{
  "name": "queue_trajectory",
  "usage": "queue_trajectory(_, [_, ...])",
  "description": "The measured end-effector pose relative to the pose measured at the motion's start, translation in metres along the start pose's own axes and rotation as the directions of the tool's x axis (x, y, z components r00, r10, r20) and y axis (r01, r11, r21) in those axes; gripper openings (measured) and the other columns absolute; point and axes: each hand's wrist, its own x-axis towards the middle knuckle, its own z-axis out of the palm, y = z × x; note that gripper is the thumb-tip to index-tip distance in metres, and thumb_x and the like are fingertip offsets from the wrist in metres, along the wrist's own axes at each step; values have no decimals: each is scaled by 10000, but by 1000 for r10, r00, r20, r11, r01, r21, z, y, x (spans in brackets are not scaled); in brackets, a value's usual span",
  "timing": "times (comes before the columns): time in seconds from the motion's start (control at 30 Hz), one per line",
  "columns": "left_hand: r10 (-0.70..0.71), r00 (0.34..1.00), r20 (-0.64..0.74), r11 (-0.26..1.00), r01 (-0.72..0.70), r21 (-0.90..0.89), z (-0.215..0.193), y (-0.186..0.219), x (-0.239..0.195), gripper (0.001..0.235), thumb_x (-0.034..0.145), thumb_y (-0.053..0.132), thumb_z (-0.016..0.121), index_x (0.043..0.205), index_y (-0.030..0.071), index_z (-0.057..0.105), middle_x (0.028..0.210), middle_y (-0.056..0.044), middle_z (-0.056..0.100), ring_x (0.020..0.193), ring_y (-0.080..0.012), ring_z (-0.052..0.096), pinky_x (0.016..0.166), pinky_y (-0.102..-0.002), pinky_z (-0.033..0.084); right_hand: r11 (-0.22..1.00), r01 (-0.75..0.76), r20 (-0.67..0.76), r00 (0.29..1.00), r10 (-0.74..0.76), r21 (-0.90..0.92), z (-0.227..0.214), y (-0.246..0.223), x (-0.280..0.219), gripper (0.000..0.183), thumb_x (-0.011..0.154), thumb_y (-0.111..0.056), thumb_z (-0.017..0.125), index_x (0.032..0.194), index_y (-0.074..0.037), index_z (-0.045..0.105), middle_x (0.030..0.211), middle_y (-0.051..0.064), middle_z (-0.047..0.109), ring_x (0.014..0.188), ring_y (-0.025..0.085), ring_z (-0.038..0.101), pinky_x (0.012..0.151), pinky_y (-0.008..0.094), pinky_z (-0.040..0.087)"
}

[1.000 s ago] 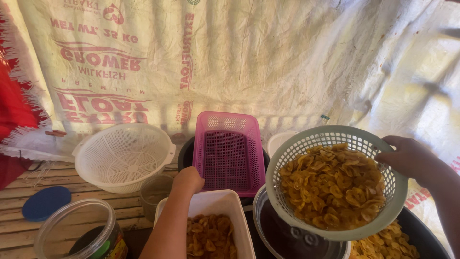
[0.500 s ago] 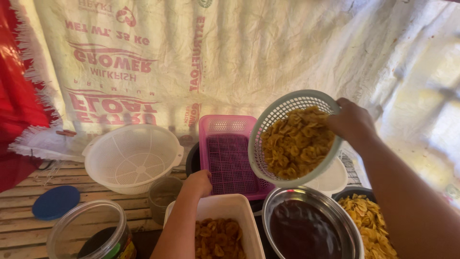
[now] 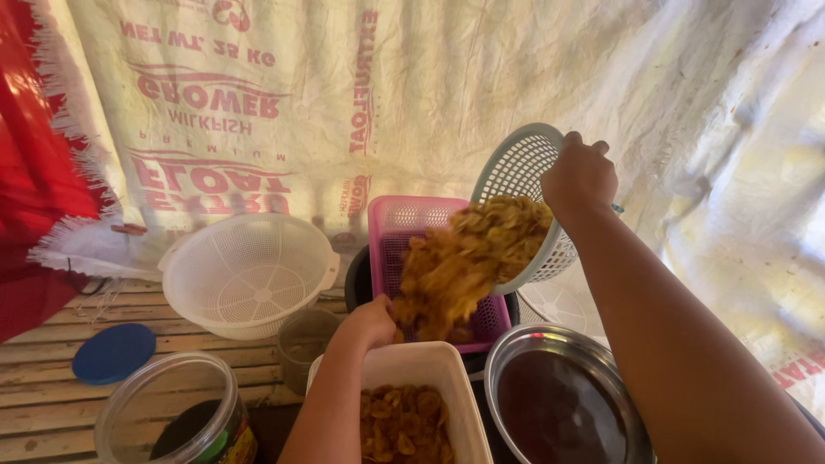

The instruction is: The person scoops a dark liquid from a jar using a green spoon and pours it over a container of yellow chips. They shake the container to mix the contents, then transfer the chips into a pink basket. The person pours the remaining liquid from a metal bowl into the jar and repeats the scooping and mixing process with another batch of chips.

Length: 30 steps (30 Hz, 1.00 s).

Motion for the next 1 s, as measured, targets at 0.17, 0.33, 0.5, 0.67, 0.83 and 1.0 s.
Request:
queue_trajectory(0.17, [-28, 1000, -7, 997, 28, -72, 5, -7, 5, 602, 872, -12, 579, 1438, 177, 505, 1380, -203, 613, 1283, -379, 593, 1053, -459, 483, 997, 33, -54, 998, -29, 63, 5, -16, -9, 434, 875, -90, 661, 1285, -36, 527, 1261, 298, 525, 926, 477, 694, 695, 471, 602])
queue_trajectory(0.33, [26, 998, -54, 998, -28, -49, 7, -10, 7, 522, 912, 25, 521, 1417, 158, 539, 1354, -217, 644, 1265, -384, 606, 1046, -459, 477, 980, 155, -178, 975, -133, 122, 10, -38, -27, 385, 917, -79, 630, 1284, -53, 518, 1269, 287, 518, 847, 472, 703, 650, 492, 591])
queue_trajectory(0.5, [-33, 999, -9, 997, 33, -69, 3, -4, 2, 608, 880, -20, 547, 1449, 188, 504, 1385, -194, 615, 1284, -365, 599, 1054, -452, 482, 949, 294, -274, 927, -254, 115, 22, -57, -50, 444, 895, -54, 623, 1324, -93, 517, 1387, 257, 473, 724, 458, 707, 600, 498, 581])
queue_trajectory(0.67, [-52, 998, 33, 996, 54, -67, -4, 2, -9, 640, 895, -39, 542, 1483, 200, 461, 1400, -199, 598, 1276, -371, 603, 1036, -467, 486, 922, 387, -354, 863, -360, 6, 25, -64, -66, 443, 890, -17, 614, 1321, -75, 527, 1470, 277, 437, 599, 347, 705, 491, 419, 574])
queue_trajectory(0.83, [-75, 995, 62, 995, 79, -59, -5, 6, -10, 633, 901, -38, 540, 1482, 199, 458, 1367, -206, 632, 1232, -370, 644, 1004, -478, 506, 875, 484, -354, 816, -456, -11, 20, -72, -80, 544, 829, 0, 630, 1360, -64, 533, 1519, 288, 394, 520, 278, 679, 435, 369, 554])
queue_trajectory(1.0, [-62, 997, 41, 997, 63, -35, -2, 4, -6, 635, 876, -36, 576, 1461, 189, 479, 1362, -200, 631, 1251, -373, 616, 1014, -468, 498, 765, 640, -501, 638, -584, -77, 22, -67, -95, 548, 850, -28, 639, 1387, -109, 569, 1558, 235, 417, 640, 258, 707, 513, 344, 565])
